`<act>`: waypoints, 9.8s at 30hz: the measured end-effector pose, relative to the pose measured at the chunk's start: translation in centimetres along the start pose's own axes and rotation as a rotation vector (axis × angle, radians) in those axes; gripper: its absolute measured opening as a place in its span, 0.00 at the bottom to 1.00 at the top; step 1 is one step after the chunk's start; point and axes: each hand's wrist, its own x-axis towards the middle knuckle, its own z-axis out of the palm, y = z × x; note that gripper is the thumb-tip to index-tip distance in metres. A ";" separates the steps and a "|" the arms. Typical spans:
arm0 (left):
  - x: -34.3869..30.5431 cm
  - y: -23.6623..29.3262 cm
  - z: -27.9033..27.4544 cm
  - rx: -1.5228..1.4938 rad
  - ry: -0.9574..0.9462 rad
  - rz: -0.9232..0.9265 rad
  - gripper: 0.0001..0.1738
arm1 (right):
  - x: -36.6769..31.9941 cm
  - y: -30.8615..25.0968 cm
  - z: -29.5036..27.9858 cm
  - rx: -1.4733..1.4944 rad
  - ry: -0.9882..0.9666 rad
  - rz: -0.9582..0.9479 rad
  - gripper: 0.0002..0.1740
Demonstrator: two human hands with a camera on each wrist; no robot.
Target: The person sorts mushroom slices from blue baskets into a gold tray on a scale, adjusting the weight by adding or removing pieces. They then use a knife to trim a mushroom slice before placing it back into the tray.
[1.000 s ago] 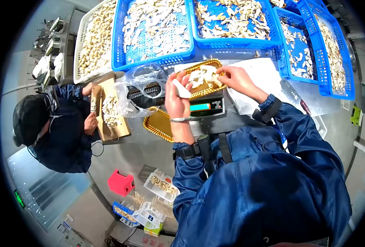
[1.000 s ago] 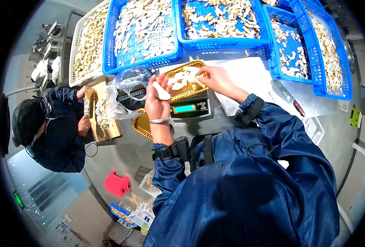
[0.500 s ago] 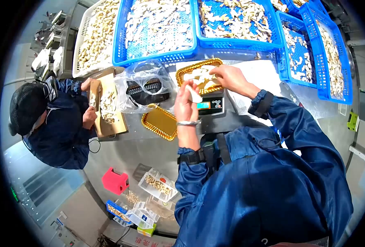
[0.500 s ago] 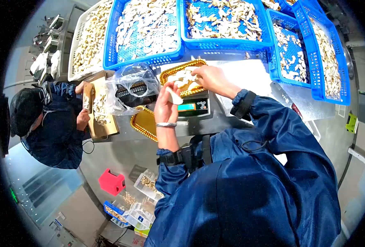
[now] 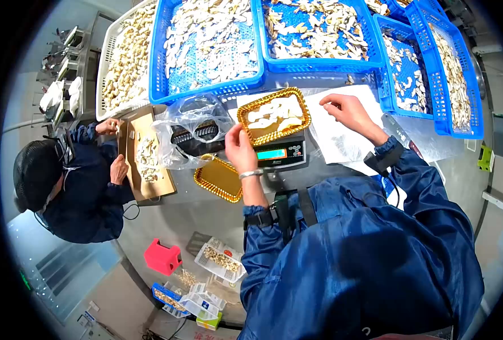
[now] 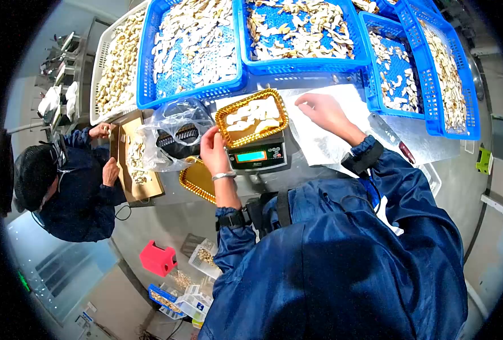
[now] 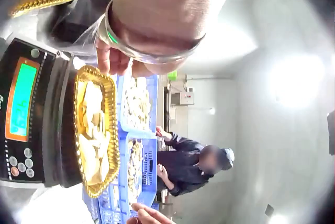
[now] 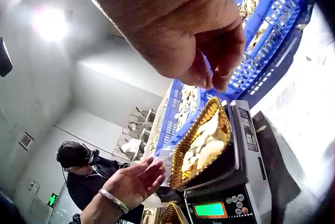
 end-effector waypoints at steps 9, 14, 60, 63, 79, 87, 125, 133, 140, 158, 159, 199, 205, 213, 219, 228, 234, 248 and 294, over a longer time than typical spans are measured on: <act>0.4 2.4 -4.0 -0.167 -0.106 -0.195 0.10 | 4.1 -2.7 -2.9 0.244 -0.244 0.053 0.13; 3.3 5.1 -4.5 -0.087 -0.244 -0.172 0.10 | 10.3 -6.2 -5.0 0.232 -0.312 0.030 0.13; 42.3 0.7 7.1 -0.104 -0.323 -0.289 0.15 | 50.5 -7.1 8.3 -0.482 -0.036 -0.175 0.20; 43.8 -0.5 10.5 0.358 -0.270 -0.034 0.23 | 51.1 -7.0 5.9 -0.337 -0.050 -0.126 0.19; 41.6 0.6 13.9 1.144 -0.228 0.109 0.10 | 48.0 -6.1 7.0 -0.293 -0.099 -0.089 0.24; 41.9 0.0 13.3 1.030 -0.269 -0.121 0.28 | 46.0 -6.3 6.4 0.340 -0.446 0.266 0.14; -4.4 6.0 -6.1 0.416 -0.182 0.020 0.16 | 1.4 -3.8 1.3 0.334 -0.209 0.057 0.11; -7.0 5.8 -5.6 0.516 -0.205 0.128 0.17 | 3.0 -4.7 4.5 0.230 -0.149 0.023 0.13; -7.5 5.9 -6.4 0.564 -0.193 0.156 0.17 | 6.0 -5.4 8.6 -0.121 -0.027 -0.002 0.18; -2.6 4.3 0.8 -0.212 -0.399 -0.329 0.19 | 1.0 -6.5 8.1 1.010 -0.363 0.469 0.08; -2.3 3.8 0.8 -0.209 -0.404 -0.330 0.19 | 0.7 -6.5 8.1 0.985 -0.338 0.454 0.08; -14.9 8.5 36.1 -0.013 -1.185 -0.621 0.11 | -21.2 31.2 -8.5 -0.446 0.210 0.201 0.17; -21.4 8.0 49.6 0.172 -1.365 -0.537 0.12 | -23.9 29.4 -9.8 0.279 0.103 0.414 0.12; -21.9 6.0 53.6 0.467 -1.344 -0.367 0.12 | -33.5 18.0 -17.9 0.345 0.635 0.417 0.08; -21.2 6.1 53.5 0.294 -1.451 -0.524 0.10 | -33.2 15.3 -23.8 0.104 0.879 0.326 0.05; -21.2 5.5 53.5 0.329 -1.425 -0.481 0.09 | -28.6 15.9 -26.8 0.023 0.652 0.401 0.10; -21.5 5.7 53.1 0.314 -1.336 -0.426 0.15 | -28.4 16.1 -25.2 -0.140 0.674 0.380 0.11; -22.6 5.8 53.5 0.238 -1.293 -0.305 0.14 | -28.5 15.1 -26.1 -0.157 0.767 0.398 0.09; -18.2 3.3 44.9 0.056 -1.057 -0.260 0.11 | -29.5 14.7 -25.1 -0.020 0.896 0.396 0.07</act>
